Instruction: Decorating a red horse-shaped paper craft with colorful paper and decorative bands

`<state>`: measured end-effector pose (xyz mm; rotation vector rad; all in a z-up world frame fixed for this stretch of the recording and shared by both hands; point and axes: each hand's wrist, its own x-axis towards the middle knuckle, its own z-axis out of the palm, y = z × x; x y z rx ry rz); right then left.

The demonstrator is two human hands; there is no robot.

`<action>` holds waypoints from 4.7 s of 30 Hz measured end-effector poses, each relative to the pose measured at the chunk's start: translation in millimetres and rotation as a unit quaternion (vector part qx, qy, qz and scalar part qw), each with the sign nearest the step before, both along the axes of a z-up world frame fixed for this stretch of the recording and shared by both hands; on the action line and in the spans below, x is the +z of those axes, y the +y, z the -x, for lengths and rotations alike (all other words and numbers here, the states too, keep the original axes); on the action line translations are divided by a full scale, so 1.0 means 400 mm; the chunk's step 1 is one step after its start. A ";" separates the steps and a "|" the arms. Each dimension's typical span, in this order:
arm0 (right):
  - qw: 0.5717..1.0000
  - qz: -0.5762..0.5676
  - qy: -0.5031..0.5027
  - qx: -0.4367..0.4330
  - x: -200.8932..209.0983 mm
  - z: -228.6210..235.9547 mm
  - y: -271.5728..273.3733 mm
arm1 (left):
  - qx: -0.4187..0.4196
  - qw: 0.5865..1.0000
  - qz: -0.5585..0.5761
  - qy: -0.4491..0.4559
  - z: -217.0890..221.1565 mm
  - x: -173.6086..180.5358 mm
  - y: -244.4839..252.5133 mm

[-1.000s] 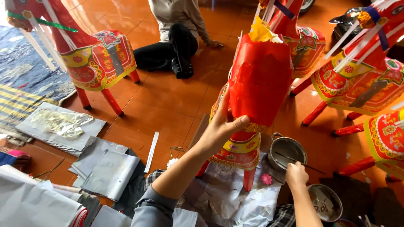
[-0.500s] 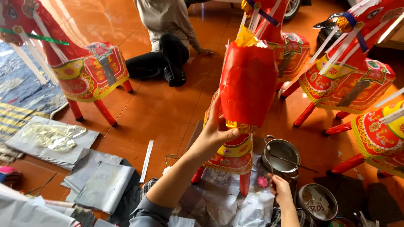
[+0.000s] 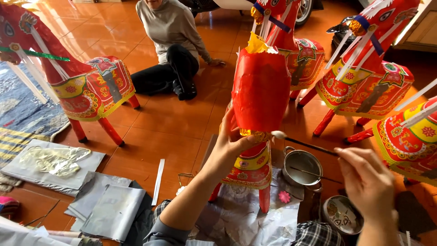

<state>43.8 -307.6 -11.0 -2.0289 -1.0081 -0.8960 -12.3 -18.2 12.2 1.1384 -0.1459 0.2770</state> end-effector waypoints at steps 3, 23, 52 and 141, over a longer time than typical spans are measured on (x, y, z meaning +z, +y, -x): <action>0.981 0.122 -0.143 -0.054 0.107 0.015 -0.004 | -0.022 0.999 0.021 0.011 0.016 0.024 -0.004; 0.766 0.382 -0.516 -0.040 0.403 0.128 0.247 | -0.017 0.999 0.031 0.035 0.016 0.010 -0.012; 0.931 -0.237 0.202 0.193 -0.265 -0.051 0.251 | 0.022 0.998 0.046 -0.024 -0.043 -0.096 0.021; 0.875 -0.125 0.465 -0.046 -0.648 -0.247 -0.025 | -0.157 0.971 0.173 -0.059 -0.045 -0.194 0.058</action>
